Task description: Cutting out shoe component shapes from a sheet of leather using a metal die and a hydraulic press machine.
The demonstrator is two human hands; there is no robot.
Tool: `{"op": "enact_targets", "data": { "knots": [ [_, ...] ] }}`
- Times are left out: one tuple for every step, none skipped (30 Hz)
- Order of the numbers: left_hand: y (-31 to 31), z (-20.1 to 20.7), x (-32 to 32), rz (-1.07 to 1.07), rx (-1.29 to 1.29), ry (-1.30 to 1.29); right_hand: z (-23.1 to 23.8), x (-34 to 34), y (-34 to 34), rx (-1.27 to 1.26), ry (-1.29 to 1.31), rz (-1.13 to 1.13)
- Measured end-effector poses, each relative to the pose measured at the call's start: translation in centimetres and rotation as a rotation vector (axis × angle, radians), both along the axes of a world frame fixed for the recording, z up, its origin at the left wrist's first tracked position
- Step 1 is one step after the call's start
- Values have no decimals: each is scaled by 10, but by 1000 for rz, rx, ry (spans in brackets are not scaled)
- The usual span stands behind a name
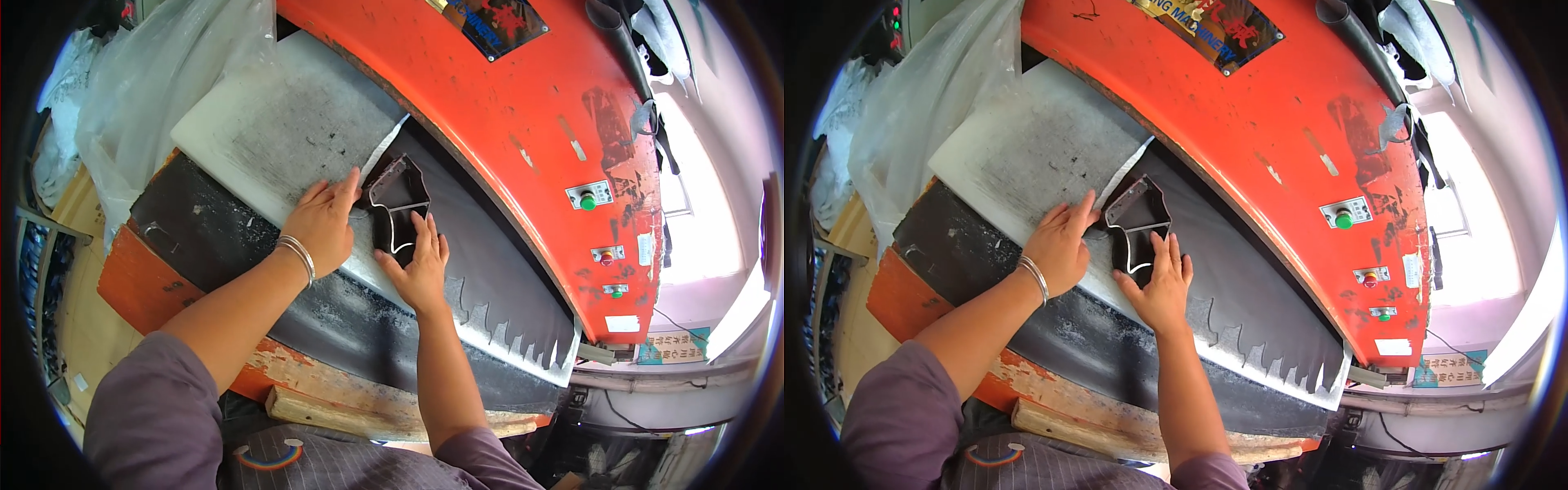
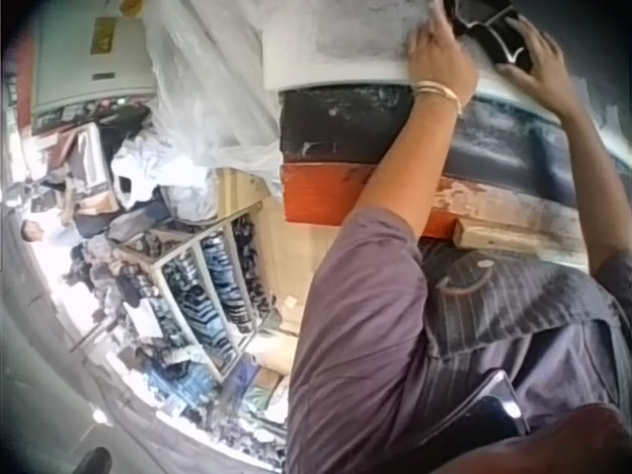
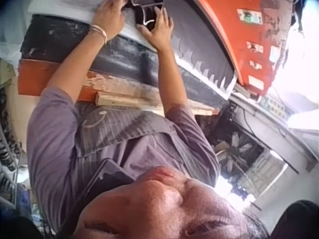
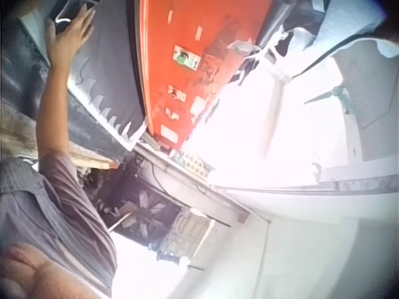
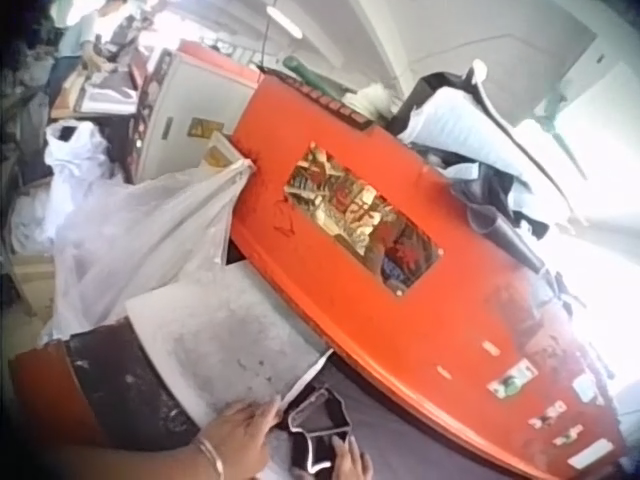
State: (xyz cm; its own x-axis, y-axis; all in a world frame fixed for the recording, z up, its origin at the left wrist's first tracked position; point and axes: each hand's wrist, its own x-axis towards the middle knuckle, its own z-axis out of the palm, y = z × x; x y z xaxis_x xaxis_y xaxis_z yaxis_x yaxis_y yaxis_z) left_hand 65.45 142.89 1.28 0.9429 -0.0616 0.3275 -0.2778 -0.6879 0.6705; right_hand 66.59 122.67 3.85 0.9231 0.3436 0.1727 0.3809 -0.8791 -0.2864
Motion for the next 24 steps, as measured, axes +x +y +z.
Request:
{"op": "enact_targets", "data": {
  "knots": [
    [2, 0, 1, 2, 1, 5, -1, 1, 2, 6, -2, 10],
    [2, 0, 2, 0, 3, 1, -1, 2, 2, 13, -4, 19],
    [2, 0, 2, 10, 7, -6, -3, 3, 1, -13, -4, 19],
    [2, 0, 1, 24, 13, -12, -3, 3, 2, -10, -6, 18],
    [2, -1, 2, 34, 31, -33, -2, 4, 2, -7, -10, 31],
    [2, 0, 2, 32, 33, -37, -1, 4, 2, -4, -14, 42],
    [2, 2, 2, 38, 23, -12, -3, 5, 2, -11, -26, 35],
    [2, 3, 3, 44, 13, 12, -3, 3, 2, -8, -29, 35],
    [0, 4, 3, 43, 15, 9, -4, -2, 1, 6, -36, -29],
    [-1, 3, 3, 54, 6, -2, -6, -6, 0, 22, -42, -92],
    [-1, 1, 3, 64, -3, -13, -5, -12, -1, 41, -14, -138],
    [0, 0, 3, 67, -1, -14, -7, -15, -1, 43, -15, -135],
    [-3, 1, 2, 56, -16, -57, -6, -18, -3, 66, -31, -148],
    [-5, 0, 2, 47, -32, -98, -6, -19, -5, 88, -47, -159],
    [-5, 0, 2, 48, -36, -96, -6, -18, -5, 84, -45, -158],
    [-5, 1, 4, 35, -39, -88, -6, -16, -5, 29, -75, -154],
    [-6, 1, 6, 22, -42, -80, -7, -13, -6, -26, -105, -150],
    [-6, 1, 6, 21, -47, -78, -8, -12, -7, -80, -134, -145],
    [-6, 0, 7, 9, -34, -62, -10, -12, -5, -84, -132, -146],
    [-7, 0, 8, -2, -21, -46, -13, -12, -2, -37, -136, -161],
    [-6, 1, 9, -4, -23, -43, -15, -13, 0, 10, -139, -177],
    [-5, 1, 9, 8, -2, -40, -15, -12, 1, 8, -135, -182],
    [-5, 0, 9, 21, 19, -36, -14, -11, 2, 13, -140, -164],
    [-5, -1, 10, 15, 20, -32, -13, -10, 1, 19, -144, -146]
  ]
}}
